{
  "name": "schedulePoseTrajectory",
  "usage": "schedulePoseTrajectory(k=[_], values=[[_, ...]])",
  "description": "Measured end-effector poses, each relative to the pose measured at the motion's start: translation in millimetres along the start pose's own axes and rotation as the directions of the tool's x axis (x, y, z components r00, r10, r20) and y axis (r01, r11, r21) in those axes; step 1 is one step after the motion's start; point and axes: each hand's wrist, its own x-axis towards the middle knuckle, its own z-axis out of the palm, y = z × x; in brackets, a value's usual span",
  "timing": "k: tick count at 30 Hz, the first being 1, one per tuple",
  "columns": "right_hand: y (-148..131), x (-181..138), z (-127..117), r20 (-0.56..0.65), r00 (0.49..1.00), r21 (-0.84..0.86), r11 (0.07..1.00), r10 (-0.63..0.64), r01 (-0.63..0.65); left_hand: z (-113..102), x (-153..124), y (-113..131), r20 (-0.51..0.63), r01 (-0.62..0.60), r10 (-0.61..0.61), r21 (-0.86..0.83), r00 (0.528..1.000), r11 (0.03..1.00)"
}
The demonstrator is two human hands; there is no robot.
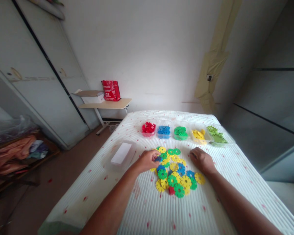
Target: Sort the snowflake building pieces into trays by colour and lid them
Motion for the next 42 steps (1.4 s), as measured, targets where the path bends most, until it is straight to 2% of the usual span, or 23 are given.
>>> schedulePoseTrajectory(k=[2, 5, 9, 13, 16, 20, 27, 31, 35, 42], values=[[-0.4, 0.2, -0.2, -0.004, 1.0, 0.009, 1.0, 0.0, 0.0, -6.2, 3.0, 2.7, -0.03, -0.01, 0.007, -0.084, 1.0, 0.996], [-0.5, 0.6, -0.4, -0.005, 1.0, 0.007, 1.0, 0.0, 0.0, -16.8, 19.4, 14.0, -0.075, -0.055, 0.046, -0.113, 0.996, 0.992], [0.6, 0.6, 0.8, 0.0, 1.0, 0.002, 1.0, 0.002, -0.002, -28.3, 66.5, 32.5, -0.145, -0.072, 0.072, 0.004, 0.987, 0.997], [0.9, 0.3, 0.3, -0.003, 1.0, 0.034, 0.999, 0.009, -0.008, -30.9, 118.5, 42.3, -0.261, -0.003, 0.033, 0.114, 0.965, 0.993], [-0.1, 0.4, -2.2, 0.005, 1.0, 0.049, 0.999, 0.005, -0.006, -27.1, 134.7, 43.3, -0.298, 0.021, 0.033, 0.177, 0.954, 0.984], [-0.6, 0.5, -3.7, 0.009, 1.0, 0.057, 0.998, 0.001, -0.001, -19.3, 114.1, 40.4, -0.301, 0.021, 0.057, 0.249, 0.952, 0.968], [-0.3, -0.3, -2.7, 0.008, 1.0, 0.035, 0.999, -0.01, 0.01, 1.0, 29.3, 28.6, -0.293, 0.039, 0.057, 0.311, 0.954, 0.95], [-0.8, -0.6, -3.1, 0.006, 1.0, 0.023, 1.0, -0.01, 0.01, 15.5, -3.1, 17.5, -0.323, -0.002, 0.117, 0.337, 0.939, 0.942], [0.6, -0.9, -1.6, 0.004, 1.0, 0.025, 1.0, -0.004, 0.004, 24.5, -16.2, 5.9, -0.397, -0.041, 0.175, 0.322, 0.901, 0.946], [1.7, 0.3, -0.4, -0.001, 1.0, 0.06, 0.998, -0.003, 0.003, 26.4, -12.8, -7.8, -0.49, -0.059, 0.208, 0.302, 0.846, 0.951]])
